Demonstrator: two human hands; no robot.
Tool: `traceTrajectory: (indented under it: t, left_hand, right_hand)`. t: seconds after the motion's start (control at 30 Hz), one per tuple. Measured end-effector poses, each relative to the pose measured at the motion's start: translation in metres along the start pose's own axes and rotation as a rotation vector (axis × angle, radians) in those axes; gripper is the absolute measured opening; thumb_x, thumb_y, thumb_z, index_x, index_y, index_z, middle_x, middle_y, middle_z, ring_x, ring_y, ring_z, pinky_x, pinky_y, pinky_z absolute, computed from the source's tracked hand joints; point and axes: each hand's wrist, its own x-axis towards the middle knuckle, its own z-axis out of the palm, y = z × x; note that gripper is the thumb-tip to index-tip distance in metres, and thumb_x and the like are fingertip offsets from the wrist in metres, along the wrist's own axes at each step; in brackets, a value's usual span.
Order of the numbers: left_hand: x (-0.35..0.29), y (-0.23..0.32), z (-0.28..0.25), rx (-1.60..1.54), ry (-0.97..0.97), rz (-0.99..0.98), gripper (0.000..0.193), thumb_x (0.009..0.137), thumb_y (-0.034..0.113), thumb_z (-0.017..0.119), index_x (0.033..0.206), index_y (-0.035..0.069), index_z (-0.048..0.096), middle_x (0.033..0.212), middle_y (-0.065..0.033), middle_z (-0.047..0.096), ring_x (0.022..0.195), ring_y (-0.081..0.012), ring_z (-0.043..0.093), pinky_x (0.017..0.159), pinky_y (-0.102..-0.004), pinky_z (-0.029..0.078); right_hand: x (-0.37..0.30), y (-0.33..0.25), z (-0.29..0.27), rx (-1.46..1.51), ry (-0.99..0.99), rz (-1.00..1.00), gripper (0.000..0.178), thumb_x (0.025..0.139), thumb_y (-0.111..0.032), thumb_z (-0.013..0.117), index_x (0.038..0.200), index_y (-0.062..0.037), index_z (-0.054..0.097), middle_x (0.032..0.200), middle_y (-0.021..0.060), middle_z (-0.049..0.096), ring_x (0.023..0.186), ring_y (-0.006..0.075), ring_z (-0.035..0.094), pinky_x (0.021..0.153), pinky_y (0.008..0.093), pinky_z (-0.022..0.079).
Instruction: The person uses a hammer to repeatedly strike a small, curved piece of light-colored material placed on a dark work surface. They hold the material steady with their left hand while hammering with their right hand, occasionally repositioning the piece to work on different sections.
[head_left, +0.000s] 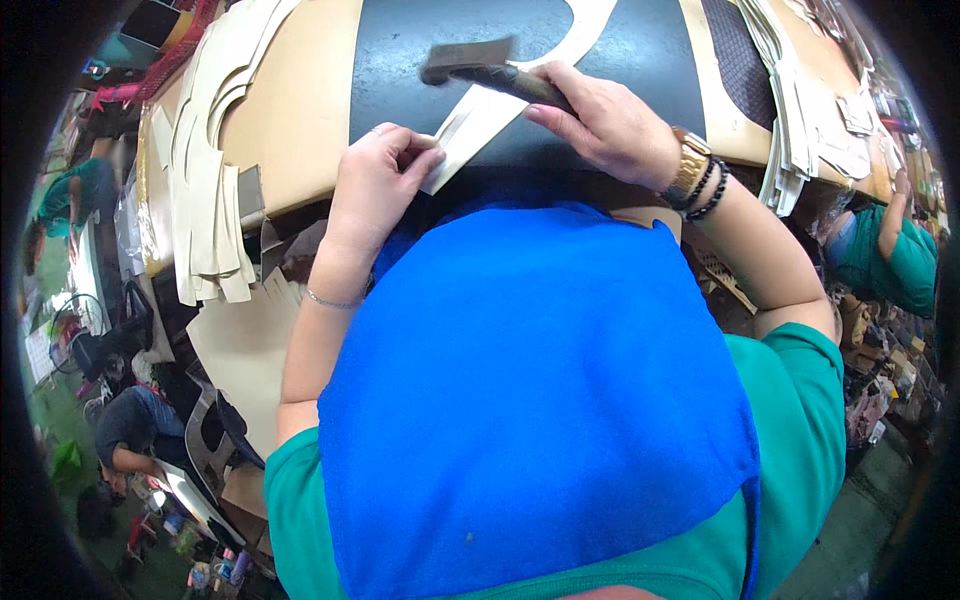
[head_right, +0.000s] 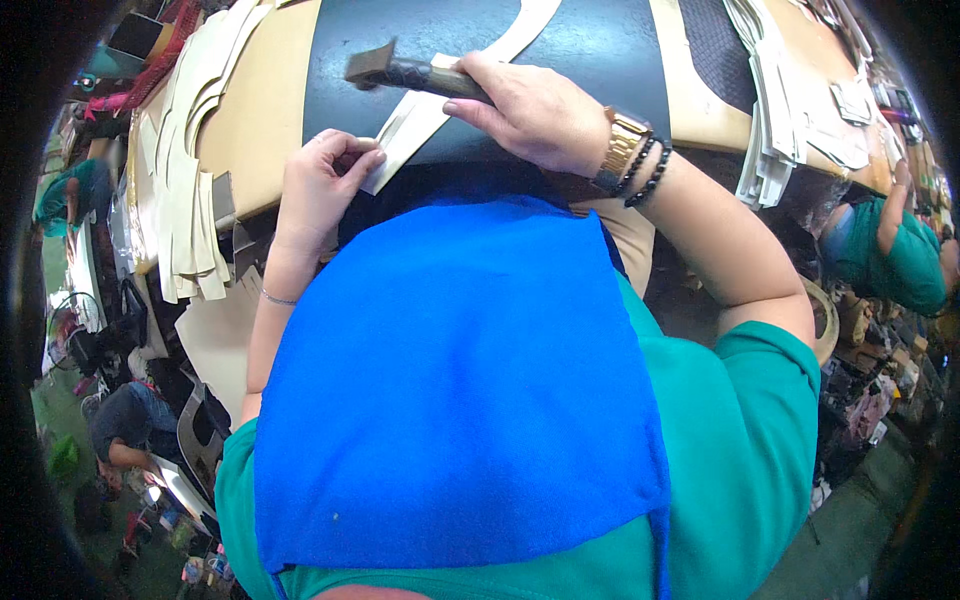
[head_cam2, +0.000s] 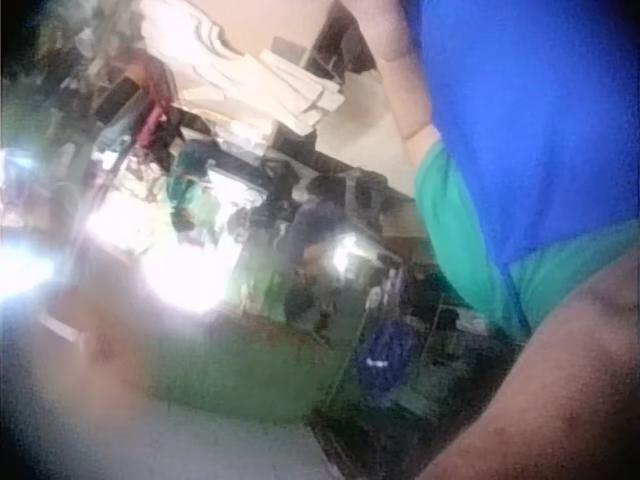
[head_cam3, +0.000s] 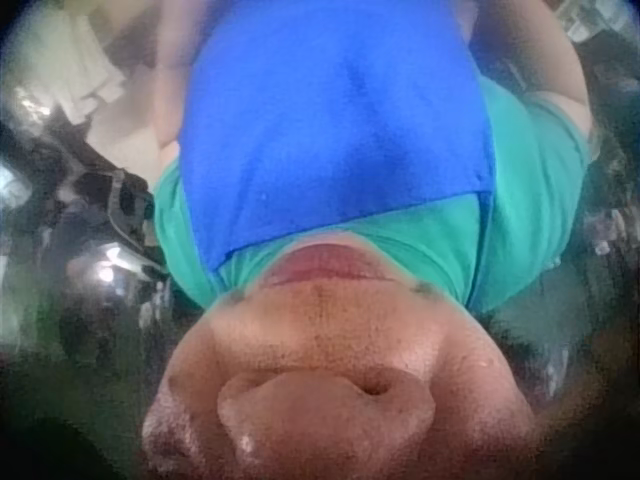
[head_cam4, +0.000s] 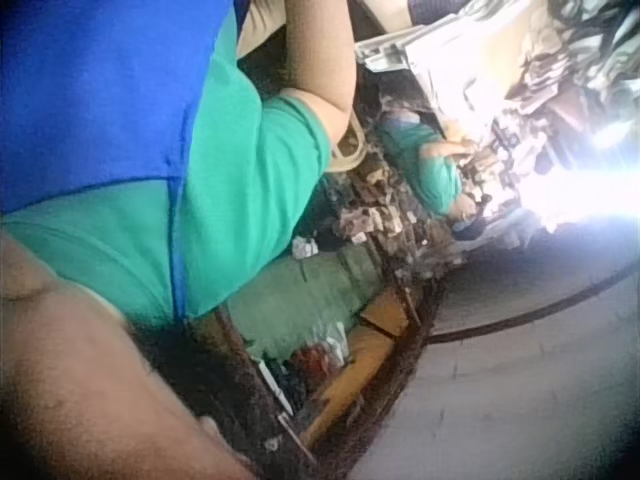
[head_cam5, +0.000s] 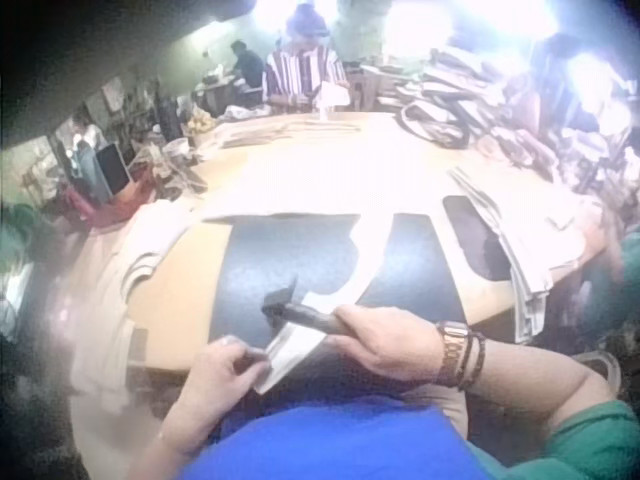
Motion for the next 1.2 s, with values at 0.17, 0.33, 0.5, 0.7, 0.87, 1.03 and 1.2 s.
traceTrajectory:
  t: [0.17,0.33,0.5,0.7,0.87,1.03,1.2]
  left_hand:
    - [-0.007,0.001,0.006,0.073,0.101,0.083,0.010,0.082,0.008,0.075,0.086,0.000,0.070,0.078,-0.0083,0.063,0.067,-0.0156,0.063,0.062,-0.0286,0.051]
    - [0.015,0.017,0.012,0.401,0.168,0.256,0.043,0.075,0.042,0.079,0.097,0.006,0.070,0.104,-0.0128,0.063,0.098,-0.0307,0.062,0.083,-0.0405,0.052]
    - [0.063,0.037,0.037,0.414,0.072,0.322,0.051,0.079,0.045,0.074,0.113,0.007,0.065,0.106,-0.0150,0.063,0.101,-0.0335,0.061,0.086,-0.0423,0.051]
    - [0.086,0.043,0.039,0.441,-0.024,0.129,0.026,0.092,0.020,0.053,0.110,0.004,0.062,0.102,-0.0147,0.065,0.086,-0.0306,0.066,0.082,-0.0395,0.053]
    - [0.081,0.037,0.037,-0.933,-0.083,-0.113,0.025,0.098,0.007,0.037,0.113,0.002,0.056,0.104,-0.0048,0.065,0.084,-0.0098,0.062,0.077,-0.0253,0.051]
    - [0.057,0.057,0.065,-1.158,-0.061,-0.166,0.030,0.098,0.009,0.047,0.127,0.004,0.047,0.113,-0.0085,0.063,0.096,-0.0145,0.066,0.077,-0.0287,0.057]
    - [0.051,0.055,0.072,-1.348,-0.225,-0.262,0.034,0.097,0.015,0.056,0.129,0.005,0.049,0.112,-0.0077,0.064,0.094,-0.0122,0.065,0.074,-0.0245,0.054]
  right_hand:
    - [0.003,-0.008,-0.004,-0.181,-0.239,0.141,0.033,0.098,-0.035,0.053,0.108,-0.0045,0.049,0.082,0.0251,0.062,0.080,0.0454,0.061,0.068,0.0513,0.047]
    - [-0.013,0.044,-0.014,0.083,0.220,0.090,0.029,0.099,-0.031,0.055,0.112,-0.0053,0.054,0.070,0.0092,0.057,0.061,0.0237,0.058,0.055,0.0340,0.047]
    - [-0.031,0.058,-0.012,0.557,0.509,0.397,0.033,0.096,-0.031,0.063,0.115,-0.0054,0.055,0.068,-0.0072,0.046,0.054,-0.0004,0.042,0.045,0.0171,0.037]
    - [-0.052,0.074,-0.002,0.891,0.504,0.497,0.039,0.091,-0.032,0.070,0.116,-0.0057,0.055,0.075,-0.0054,0.049,0.054,0.0024,0.046,0.045,0.0193,0.041]
    - [-0.050,0.071,0.005,0.921,0.575,0.454,0.044,0.089,-0.030,0.072,0.118,-0.0043,0.051,0.078,-0.0034,0.054,0.061,0.0025,0.051,0.046,0.0190,0.043]
    - [-0.031,0.029,0.005,1.023,0.595,0.295,0.052,0.082,-0.022,0.079,0.119,-0.0037,0.048,0.099,0.0050,0.063,0.083,0.0072,0.062,0.057,0.0202,0.052]
    - [-0.026,0.030,0.007,0.926,0.636,0.022,0.045,0.081,-0.006,0.077,0.116,-0.0024,0.050,0.095,0.0059,0.065,0.096,0.0120,0.063,0.085,0.0288,0.051]
